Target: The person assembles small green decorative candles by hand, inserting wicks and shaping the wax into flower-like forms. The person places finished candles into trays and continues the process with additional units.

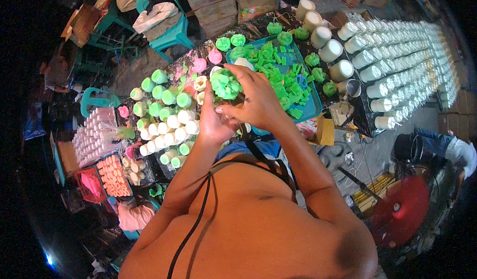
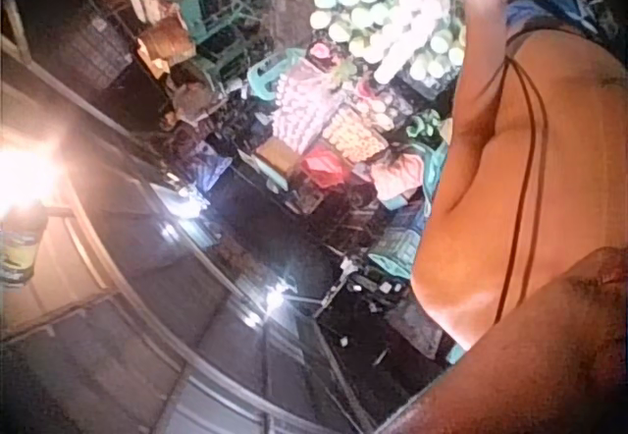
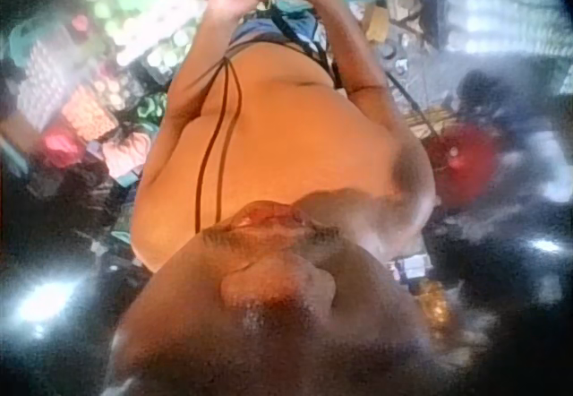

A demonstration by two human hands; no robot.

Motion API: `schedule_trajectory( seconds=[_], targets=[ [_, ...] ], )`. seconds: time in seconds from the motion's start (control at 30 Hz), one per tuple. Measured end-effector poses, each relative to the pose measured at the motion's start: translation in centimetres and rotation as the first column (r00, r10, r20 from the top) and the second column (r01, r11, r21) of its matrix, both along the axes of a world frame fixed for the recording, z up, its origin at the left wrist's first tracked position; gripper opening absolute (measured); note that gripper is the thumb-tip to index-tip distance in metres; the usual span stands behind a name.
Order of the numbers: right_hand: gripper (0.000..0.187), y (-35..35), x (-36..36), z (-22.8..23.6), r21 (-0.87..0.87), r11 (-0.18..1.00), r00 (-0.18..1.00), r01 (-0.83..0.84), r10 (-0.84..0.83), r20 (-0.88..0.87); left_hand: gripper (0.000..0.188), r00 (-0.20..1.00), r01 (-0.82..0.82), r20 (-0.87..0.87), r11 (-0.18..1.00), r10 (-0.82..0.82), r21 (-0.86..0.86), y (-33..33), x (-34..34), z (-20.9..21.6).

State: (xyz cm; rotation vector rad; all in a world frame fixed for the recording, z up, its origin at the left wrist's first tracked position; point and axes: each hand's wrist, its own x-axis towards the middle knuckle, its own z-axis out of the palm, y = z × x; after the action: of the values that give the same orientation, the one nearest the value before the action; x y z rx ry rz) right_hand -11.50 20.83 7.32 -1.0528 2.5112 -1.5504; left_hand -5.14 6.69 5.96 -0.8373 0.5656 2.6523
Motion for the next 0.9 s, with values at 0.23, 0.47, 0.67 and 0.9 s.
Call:
schedule_trajectory(
  seconds=[0.23, 0.47, 0.67, 0.9],
  targets=[
    [0.075, 1.5, -1.0, 0.2, -0.066, 0.997, 0.999, 0.033, -0.031, 0.024, 0.078, 0.979, 0.119, -0.173, 0.992, -0.111, 0.039, 0.5, -0.4, -1.1],
    [0.069, 3.6, -1.9, 2.9, -0.036, 0.989, 0.979, -0.144, 0.148, 0.137, 0.074, 0.95, 0.159, -0.255, 0.982, -0.18, -0.1, -0.2, -0.8, 0.5],
    [0.053, 3.1, 1.3, 2.1, -0.034, 0.978, 0.924, 0.206, -0.206, -0.324, 0.056, 0.962, 0.003, -0.27, 0.996, -0.026, -0.086, -0.3, -0.7, 1.1],
    [0.036, 1.9, 3.3, 2.9, 0.12, 0.947, 0.822, 0.299, -0.191, -0.537, 0.056, 0.937, -0.121, -0.344, 0.98, 0.06, -0.16, -0.2, -0.6, 0.5]
  ],
)
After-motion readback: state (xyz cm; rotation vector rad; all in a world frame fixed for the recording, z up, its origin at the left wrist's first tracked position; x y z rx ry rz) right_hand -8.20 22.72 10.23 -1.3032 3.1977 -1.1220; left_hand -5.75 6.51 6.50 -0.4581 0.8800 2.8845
